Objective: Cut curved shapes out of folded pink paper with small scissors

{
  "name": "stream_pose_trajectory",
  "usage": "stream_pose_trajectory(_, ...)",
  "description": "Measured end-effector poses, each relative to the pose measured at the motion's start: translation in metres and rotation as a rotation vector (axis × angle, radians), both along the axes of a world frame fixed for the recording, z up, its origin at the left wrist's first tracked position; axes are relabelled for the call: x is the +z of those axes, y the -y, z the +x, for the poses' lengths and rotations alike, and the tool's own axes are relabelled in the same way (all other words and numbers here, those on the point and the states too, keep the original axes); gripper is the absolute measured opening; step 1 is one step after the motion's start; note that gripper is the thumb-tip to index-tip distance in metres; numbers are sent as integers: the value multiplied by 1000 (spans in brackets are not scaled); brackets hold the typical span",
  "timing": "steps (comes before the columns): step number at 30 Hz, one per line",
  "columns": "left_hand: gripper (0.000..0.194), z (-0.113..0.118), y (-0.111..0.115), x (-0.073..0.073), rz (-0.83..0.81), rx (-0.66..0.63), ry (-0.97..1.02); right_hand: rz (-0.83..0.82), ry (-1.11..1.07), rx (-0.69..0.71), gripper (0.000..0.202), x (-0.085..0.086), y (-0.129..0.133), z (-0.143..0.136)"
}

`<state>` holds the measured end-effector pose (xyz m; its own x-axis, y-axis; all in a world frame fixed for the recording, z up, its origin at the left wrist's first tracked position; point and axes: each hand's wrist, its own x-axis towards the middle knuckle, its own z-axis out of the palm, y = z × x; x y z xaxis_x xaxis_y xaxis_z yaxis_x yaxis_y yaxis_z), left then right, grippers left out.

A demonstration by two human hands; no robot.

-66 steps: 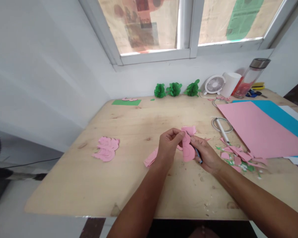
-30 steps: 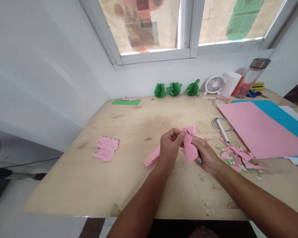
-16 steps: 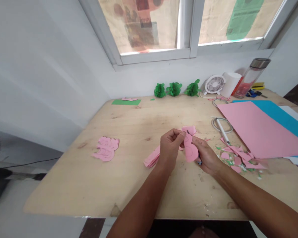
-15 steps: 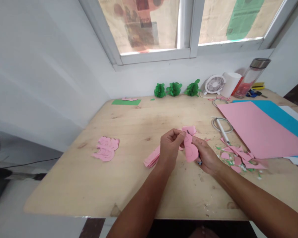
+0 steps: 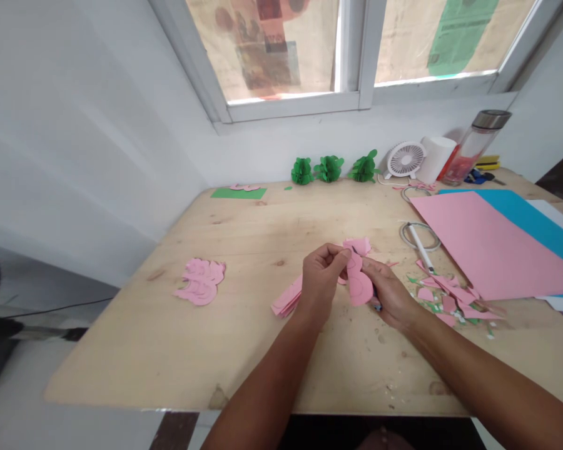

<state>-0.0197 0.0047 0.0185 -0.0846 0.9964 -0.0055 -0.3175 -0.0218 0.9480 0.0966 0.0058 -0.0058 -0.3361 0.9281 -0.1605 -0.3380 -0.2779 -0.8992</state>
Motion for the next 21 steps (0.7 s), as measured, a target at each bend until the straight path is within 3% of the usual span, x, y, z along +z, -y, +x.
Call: stream_pose_trajectory(21,18,1,0,1,-8,7,-14,-12,1,-7,33,1,1,-1)
